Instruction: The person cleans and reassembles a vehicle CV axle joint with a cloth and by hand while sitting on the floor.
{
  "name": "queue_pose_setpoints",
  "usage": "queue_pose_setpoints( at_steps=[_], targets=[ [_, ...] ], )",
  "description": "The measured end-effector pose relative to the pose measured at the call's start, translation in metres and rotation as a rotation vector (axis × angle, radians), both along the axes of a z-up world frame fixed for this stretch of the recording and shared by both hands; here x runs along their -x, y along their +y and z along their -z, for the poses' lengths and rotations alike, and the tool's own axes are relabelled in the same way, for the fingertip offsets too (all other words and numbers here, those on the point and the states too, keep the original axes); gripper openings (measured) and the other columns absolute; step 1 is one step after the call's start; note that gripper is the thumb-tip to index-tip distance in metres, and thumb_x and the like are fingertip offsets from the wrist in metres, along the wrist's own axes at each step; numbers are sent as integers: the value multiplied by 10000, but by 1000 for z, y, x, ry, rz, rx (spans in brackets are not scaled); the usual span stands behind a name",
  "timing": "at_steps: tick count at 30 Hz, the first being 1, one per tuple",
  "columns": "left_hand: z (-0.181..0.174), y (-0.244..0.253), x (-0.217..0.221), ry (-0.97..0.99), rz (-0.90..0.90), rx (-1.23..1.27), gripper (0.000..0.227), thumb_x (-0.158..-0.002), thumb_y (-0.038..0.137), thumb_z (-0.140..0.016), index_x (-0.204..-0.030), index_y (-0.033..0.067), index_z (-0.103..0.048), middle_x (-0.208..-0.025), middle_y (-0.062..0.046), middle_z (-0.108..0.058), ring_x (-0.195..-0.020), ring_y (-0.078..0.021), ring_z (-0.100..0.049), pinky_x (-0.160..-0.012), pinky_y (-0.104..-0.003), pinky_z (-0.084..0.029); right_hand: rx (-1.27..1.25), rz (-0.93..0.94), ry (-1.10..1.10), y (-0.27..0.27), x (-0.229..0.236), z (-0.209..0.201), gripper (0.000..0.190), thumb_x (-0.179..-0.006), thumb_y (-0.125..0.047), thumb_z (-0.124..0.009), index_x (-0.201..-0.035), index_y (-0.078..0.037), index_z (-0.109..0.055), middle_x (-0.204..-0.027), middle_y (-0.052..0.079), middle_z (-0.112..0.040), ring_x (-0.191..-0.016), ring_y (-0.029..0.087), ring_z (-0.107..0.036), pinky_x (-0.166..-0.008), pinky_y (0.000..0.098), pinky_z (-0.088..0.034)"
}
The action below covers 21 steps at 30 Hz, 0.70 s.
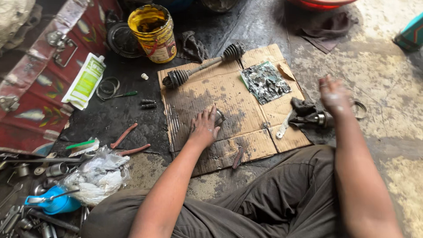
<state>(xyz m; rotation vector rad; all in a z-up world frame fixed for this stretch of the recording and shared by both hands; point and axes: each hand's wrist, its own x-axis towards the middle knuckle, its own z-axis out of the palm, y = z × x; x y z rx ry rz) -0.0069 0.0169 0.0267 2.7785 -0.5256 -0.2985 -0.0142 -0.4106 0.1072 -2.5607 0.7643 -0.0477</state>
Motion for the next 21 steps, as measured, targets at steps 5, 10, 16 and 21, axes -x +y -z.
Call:
queue_pose_setpoints(
  at_steps=[5,10,16,21],
  targets=[
    [3,1,1,43,0,-1,880,-971,351,-615,-1634,159,-70,-1634,-205,-200,-1467,-393,-276,-1179,-617,-263,203,-98,540,21,-1,87,864,-995,-660,-247,-1635,-135,2,-1681,142,-77,-1546,425,-36,-1204,629,9],
    [9,2,0,20,7,11,879,-976,352,-603,-1628,157,-47,-1627,-228,-171,-1458,-420,-247,-1166,-626,-239,473,-73,404,-7,-13,148,591,-1030,-416,-385,-1509,-74,-439,-1708,158,-202,-1578,418,-86,-1222,634,12],
    [1,4,2,39,-7,7,869,-963,352,-608,-1623,166,-74,-1628,-190,-222,-1444,-396,-313,-1177,-606,-276,596,-124,341,9,-19,128,231,-867,-105,-630,-1042,-105,-780,-1710,26,-318,-1586,357,-151,-1267,513,-6],
    [3,3,0,46,7,-9,880,-971,353,-599,-1631,153,-54,-1618,-193,-229,-1421,-397,-336,-1168,-607,-293,439,-26,306,20,-20,105,211,-783,5,-692,-894,-144,-794,-1637,-18,-418,-1495,329,-267,-1244,469,-103]
  ],
)
